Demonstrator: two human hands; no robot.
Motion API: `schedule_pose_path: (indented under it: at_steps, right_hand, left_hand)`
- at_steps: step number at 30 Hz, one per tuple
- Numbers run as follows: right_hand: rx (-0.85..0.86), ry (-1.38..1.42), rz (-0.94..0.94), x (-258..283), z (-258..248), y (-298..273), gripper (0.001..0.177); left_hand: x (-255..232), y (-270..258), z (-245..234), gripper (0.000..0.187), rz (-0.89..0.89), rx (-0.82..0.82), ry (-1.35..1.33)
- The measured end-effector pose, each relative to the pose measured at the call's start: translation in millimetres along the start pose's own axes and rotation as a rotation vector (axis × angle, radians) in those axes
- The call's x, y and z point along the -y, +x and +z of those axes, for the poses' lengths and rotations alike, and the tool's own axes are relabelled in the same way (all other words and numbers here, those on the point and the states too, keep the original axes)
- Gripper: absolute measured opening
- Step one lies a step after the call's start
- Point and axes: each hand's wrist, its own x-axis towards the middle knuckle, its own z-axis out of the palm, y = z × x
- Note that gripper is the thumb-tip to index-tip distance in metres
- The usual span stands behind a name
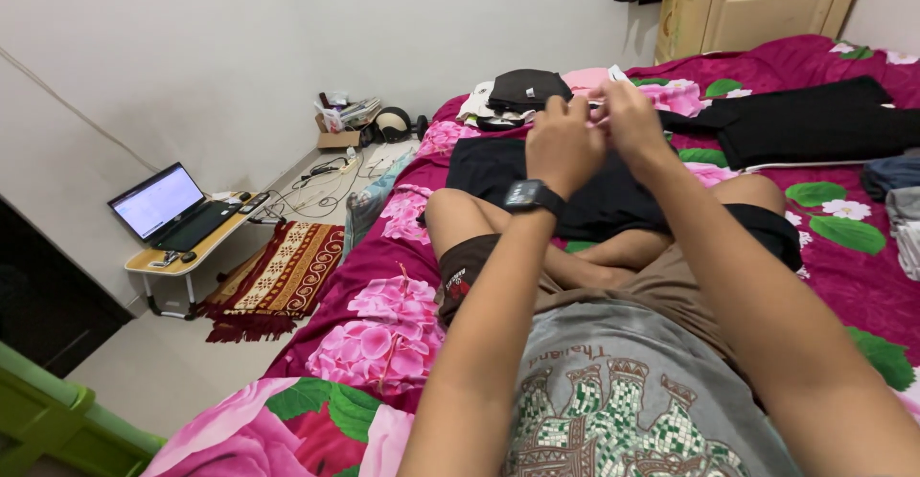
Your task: Folding black t-shirts while sitting cross-legged on a bed.
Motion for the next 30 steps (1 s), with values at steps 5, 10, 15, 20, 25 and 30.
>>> schedule_pose_path:
  at_steps: [5,10,15,20,25,30]
  right_hand:
    - [-0.062,-0.105,-0.249,-6.7,-13.9,-8.3,0.022]
    - [-0.112,-0.068,-0.133,-44.4,-8.7,-23.9,0.023]
    - [0.153,0.55,0.123,-60.4,-7.0,-29.2,0.02]
    - [0.229,0.928,0.301,-21.1,-28.9,-25.3,0.007]
    - [0.324,1.021,0.41,-59.6,-44.4,-6.8,0.034]
    - [0.229,0.974,0.491,-87.9,-38.9,7.7,0.045]
  left_hand:
    - [20.1,-3.6,15.6,0.014,-0.133,-0.109,-0.323]
    - [20.4,-26.4,34.5,0.016,-0.298,-0.181,-0.586]
    - [24.7,-32.2,67.6,0.016,-0.379,-0.095,-1.083]
    - [-2.3,-18.0,52.3,0.02,-0.761,0.332,-1.504]
    - [8.0,-32.0,75.7,0.063,-0.747,0.829,-1.298]
    - [24.0,-72.3,154.2,0.063,-0.891,0.798,-1.46]
